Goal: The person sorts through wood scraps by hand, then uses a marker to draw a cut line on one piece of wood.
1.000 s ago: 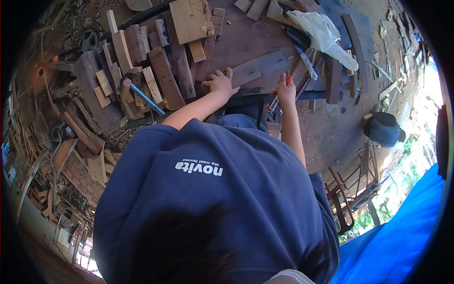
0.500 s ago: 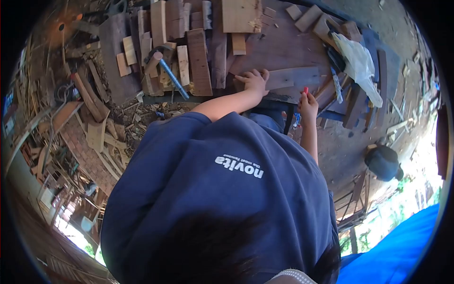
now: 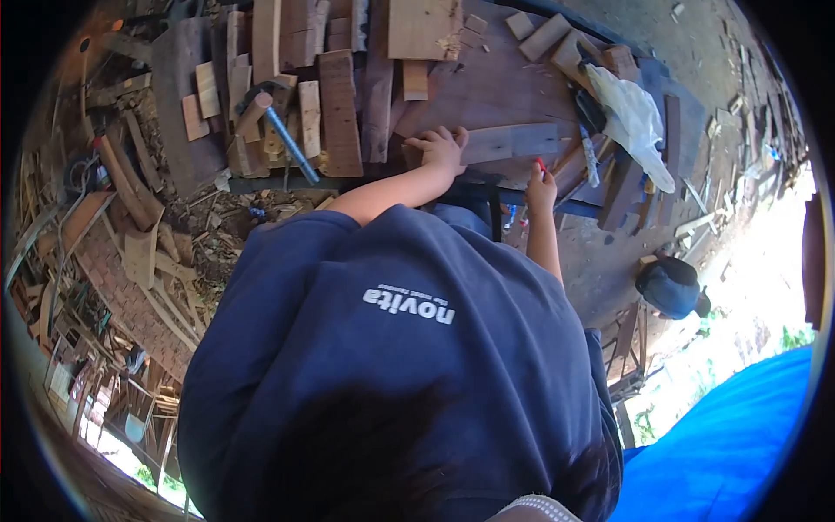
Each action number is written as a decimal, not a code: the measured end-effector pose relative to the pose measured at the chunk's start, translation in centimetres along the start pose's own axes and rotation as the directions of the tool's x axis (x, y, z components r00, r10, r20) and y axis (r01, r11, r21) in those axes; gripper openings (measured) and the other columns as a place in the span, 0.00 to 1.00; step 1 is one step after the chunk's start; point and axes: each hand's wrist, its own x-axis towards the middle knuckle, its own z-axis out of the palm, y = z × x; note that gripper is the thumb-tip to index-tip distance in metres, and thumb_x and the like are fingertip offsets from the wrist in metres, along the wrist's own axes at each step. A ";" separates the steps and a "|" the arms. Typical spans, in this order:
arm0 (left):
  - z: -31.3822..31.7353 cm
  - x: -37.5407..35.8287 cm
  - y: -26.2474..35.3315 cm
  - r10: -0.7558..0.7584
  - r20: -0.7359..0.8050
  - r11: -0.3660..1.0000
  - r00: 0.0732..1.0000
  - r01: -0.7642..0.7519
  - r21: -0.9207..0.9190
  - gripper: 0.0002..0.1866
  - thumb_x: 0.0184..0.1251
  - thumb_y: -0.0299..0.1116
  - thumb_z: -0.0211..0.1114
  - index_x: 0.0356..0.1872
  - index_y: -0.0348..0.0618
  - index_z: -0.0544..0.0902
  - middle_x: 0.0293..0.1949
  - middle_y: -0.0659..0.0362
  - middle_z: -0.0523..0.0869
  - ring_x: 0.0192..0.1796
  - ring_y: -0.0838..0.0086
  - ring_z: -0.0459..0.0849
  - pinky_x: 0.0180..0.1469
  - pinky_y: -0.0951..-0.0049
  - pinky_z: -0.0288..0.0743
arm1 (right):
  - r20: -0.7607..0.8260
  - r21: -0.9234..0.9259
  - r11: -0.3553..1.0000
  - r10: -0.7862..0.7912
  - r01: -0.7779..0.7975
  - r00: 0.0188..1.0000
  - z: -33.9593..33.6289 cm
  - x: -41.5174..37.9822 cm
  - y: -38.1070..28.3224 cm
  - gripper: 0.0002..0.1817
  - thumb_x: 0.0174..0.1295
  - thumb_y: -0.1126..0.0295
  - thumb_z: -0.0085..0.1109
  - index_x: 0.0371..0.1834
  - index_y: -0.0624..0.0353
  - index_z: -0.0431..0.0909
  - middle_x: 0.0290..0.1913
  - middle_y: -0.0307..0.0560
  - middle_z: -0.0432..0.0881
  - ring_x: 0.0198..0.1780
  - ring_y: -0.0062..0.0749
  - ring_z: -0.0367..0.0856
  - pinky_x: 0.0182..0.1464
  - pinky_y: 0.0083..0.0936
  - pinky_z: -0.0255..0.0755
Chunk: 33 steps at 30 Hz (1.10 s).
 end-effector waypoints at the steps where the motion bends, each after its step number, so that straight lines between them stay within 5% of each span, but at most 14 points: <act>1: -0.1 0.0 0.0 -0.008 0.014 1.000 1.000 0.007 0.009 0.48 0.57 0.65 0.64 0.71 0.53 0.53 0.56 0.37 0.71 0.57 0.36 0.74 0.49 0.19 0.65 | 0.017 0.132 0.990 0.055 -0.057 0.998 -0.1 -0.6 -1.2 0.21 0.68 0.59 0.59 0.58 0.59 0.70 0.26 0.39 0.73 0.21 0.22 0.73 0.21 0.21 0.66; 2: 0.0 0.1 0.0 -0.016 0.029 1.000 0.999 0.016 0.020 0.48 0.57 0.65 0.64 0.71 0.53 0.53 0.56 0.37 0.70 0.57 0.36 0.74 0.49 0.19 0.66 | 0.006 0.132 0.990 0.057 -0.057 0.998 -0.2 -1.2 -2.3 0.21 0.68 0.59 0.59 0.58 0.59 0.70 0.26 0.39 0.73 0.21 0.22 0.73 0.21 0.21 0.66; 5: -0.1 0.3 0.1 -0.014 0.056 0.999 0.998 0.012 0.032 0.48 0.57 0.65 0.64 0.72 0.54 0.52 0.57 0.38 0.70 0.58 0.35 0.73 0.49 0.19 0.66 | -0.044 0.266 0.962 -0.057 0.067 0.997 -1.5 -2.2 -3.5 0.30 0.63 0.80 0.54 0.61 0.53 0.46 0.45 0.55 0.76 0.36 0.34 0.84 0.32 0.24 0.77; 8: -0.2 0.3 0.4 -0.038 0.071 0.998 0.997 0.034 0.059 0.48 0.58 0.66 0.63 0.72 0.54 0.52 0.57 0.39 0.70 0.58 0.36 0.73 0.50 0.19 0.66 | 0.017 0.377 0.912 -0.181 0.161 0.983 -3.5 -3.0 -4.4 0.32 0.62 0.83 0.54 0.62 0.54 0.43 0.53 0.61 0.74 0.39 0.36 0.84 0.37 0.25 0.79; 10: -0.4 0.4 0.6 -0.052 0.075 0.996 0.996 0.046 0.075 0.48 0.58 0.66 0.63 0.72 0.54 0.52 0.57 0.40 0.70 0.58 0.37 0.74 0.51 0.20 0.67 | -0.010 0.362 0.916 -0.182 0.173 0.983 -4.7 -4.1 -5.2 0.31 0.62 0.81 0.58 0.60 0.59 0.47 0.55 0.63 0.76 0.42 0.37 0.85 0.41 0.25 0.79; 12: -0.4 0.4 0.6 -0.063 0.085 0.995 0.994 0.056 0.077 0.48 0.58 0.66 0.63 0.72 0.54 0.52 0.57 0.40 0.70 0.59 0.37 0.74 0.52 0.21 0.67 | 0.018 0.118 0.969 -0.219 0.215 0.976 -5.4 -4.5 -5.3 0.28 0.63 0.77 0.63 0.58 0.64 0.53 0.52 0.59 0.80 0.45 0.36 0.86 0.47 0.26 0.79; 16: -0.3 0.4 0.7 -0.061 0.078 0.994 0.995 0.054 0.093 0.49 0.58 0.66 0.63 0.72 0.53 0.52 0.56 0.41 0.70 0.59 0.37 0.74 0.53 0.22 0.68 | 0.020 0.165 0.964 -0.214 0.208 0.977 -4.8 -4.7 -5.1 0.26 0.59 0.74 0.69 0.53 0.73 0.65 0.48 0.55 0.83 0.41 0.31 0.85 0.42 0.24 0.79; 19: -0.2 0.5 0.6 -0.060 0.069 0.994 0.996 0.054 0.092 0.49 0.58 0.67 0.63 0.72 0.53 0.51 0.57 0.41 0.70 0.59 0.38 0.74 0.53 0.22 0.68 | 0.162 0.227 0.967 -0.154 0.115 0.975 -3.6 -5.2 -6.2 0.19 0.63 0.72 0.65 0.54 0.72 0.77 0.49 0.54 0.84 0.40 0.27 0.85 0.38 0.21 0.79; 23: -0.4 0.7 0.7 -0.064 0.106 0.993 0.992 0.053 0.103 0.48 0.59 0.66 0.62 0.73 0.54 0.51 0.57 0.41 0.69 0.59 0.38 0.74 0.54 0.23 0.68 | 0.313 0.432 0.899 -0.071 -0.075 0.947 -3.5 -6.6 -7.6 0.21 0.71 0.62 0.56 0.61 0.64 0.75 0.51 0.49 0.84 0.36 0.26 0.83 0.36 0.21 0.77; 25: -0.5 0.7 0.8 -0.067 0.115 0.993 0.991 0.054 0.107 0.48 0.59 0.66 0.62 0.73 0.55 0.51 0.57 0.40 0.69 0.59 0.38 0.74 0.54 0.23 0.68 | 0.512 0.655 0.675 -0.066 -0.340 0.856 -3.9 -6.9 -7.7 0.22 0.75 0.54 0.46 0.60 0.61 0.73 0.49 0.47 0.83 0.30 0.25 0.77 0.29 0.19 0.72; 31: -0.9 0.6 0.8 -0.074 0.142 0.992 0.987 0.059 0.111 0.48 0.59 0.66 0.62 0.73 0.55 0.51 0.57 0.41 0.69 0.58 0.39 0.75 0.55 0.25 0.69 | 0.613 0.668 0.502 0.046 -0.549 0.788 -3.9 -6.9 -6.7 0.15 0.75 0.58 0.41 0.46 0.59 0.71 0.46 0.54 0.82 0.22 0.22 0.68 0.25 0.18 0.67; 33: -0.9 0.7 0.7 -0.063 0.161 0.997 0.985 0.054 0.063 0.47 0.60 0.65 0.62 0.73 0.54 0.51 0.59 0.38 0.69 0.62 0.36 0.71 0.57 0.23 0.65 | 0.658 0.709 0.383 -0.059 -0.592 0.750 -4.2 -6.0 -5.3 0.17 0.73 0.59 0.42 0.50 0.61 0.70 0.44 0.55 0.83 0.21 0.23 0.69 0.24 0.18 0.67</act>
